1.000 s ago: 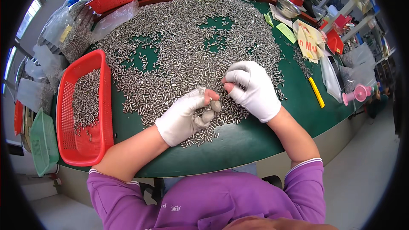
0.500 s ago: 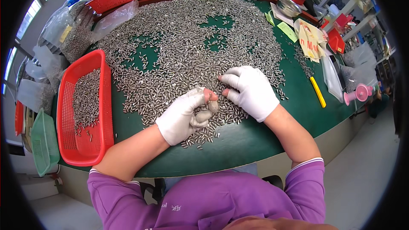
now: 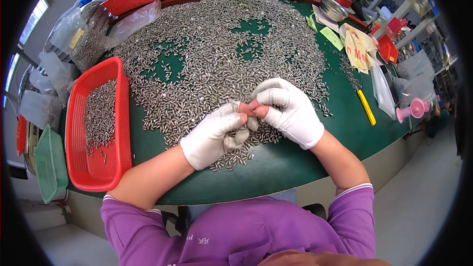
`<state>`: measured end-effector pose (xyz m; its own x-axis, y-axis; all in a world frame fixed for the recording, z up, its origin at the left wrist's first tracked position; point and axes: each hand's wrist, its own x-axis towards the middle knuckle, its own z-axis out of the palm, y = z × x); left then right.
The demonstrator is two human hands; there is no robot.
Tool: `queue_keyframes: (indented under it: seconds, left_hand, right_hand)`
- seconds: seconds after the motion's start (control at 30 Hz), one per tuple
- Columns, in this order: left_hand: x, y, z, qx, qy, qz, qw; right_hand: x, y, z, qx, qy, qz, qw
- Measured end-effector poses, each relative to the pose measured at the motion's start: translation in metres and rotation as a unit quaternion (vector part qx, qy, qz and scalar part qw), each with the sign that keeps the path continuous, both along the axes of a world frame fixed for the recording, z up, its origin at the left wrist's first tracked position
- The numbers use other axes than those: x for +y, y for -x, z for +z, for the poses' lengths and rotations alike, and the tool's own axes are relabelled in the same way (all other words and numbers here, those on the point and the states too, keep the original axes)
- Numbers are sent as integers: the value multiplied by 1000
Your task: Sorting and inspecting small metal hardware components on a workbench.
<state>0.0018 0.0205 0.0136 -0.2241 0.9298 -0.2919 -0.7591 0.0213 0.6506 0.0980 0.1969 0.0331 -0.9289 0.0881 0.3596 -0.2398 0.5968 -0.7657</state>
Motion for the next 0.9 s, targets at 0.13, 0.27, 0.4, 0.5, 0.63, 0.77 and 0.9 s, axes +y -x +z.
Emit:
queue_keyframes:
  seconds: [0.13,0.27,0.4,0.5,0.63,0.77,0.9]
  left_hand:
    - [-1,0,-6,11,-15,-12,1000]
    - [0,1,-5,-9,9,2,1000]
    - [2,1,-2,-29,25,8,999]
    - [0,2,-3,-46,14,1,999]
    - [-1,4,-5,-70,-13,-13,997]
    - [-2,3,-5,-73,-21,-15,997]
    - [-3,1,-3,-46,2,-33,998]
  right_hand:
    - [-6,0,-3,-13,23,26,999]
    - [6,5,-9,61,-187,-42,980]
    - [20,8,-22,9,-273,-82,958]
    - [18,11,-24,-35,-281,-68,957]
    - [14,14,-22,-42,-336,-96,936]
    - [12,9,-13,61,-250,-104,961]
    - [-5,0,4,-25,63,-23,997]
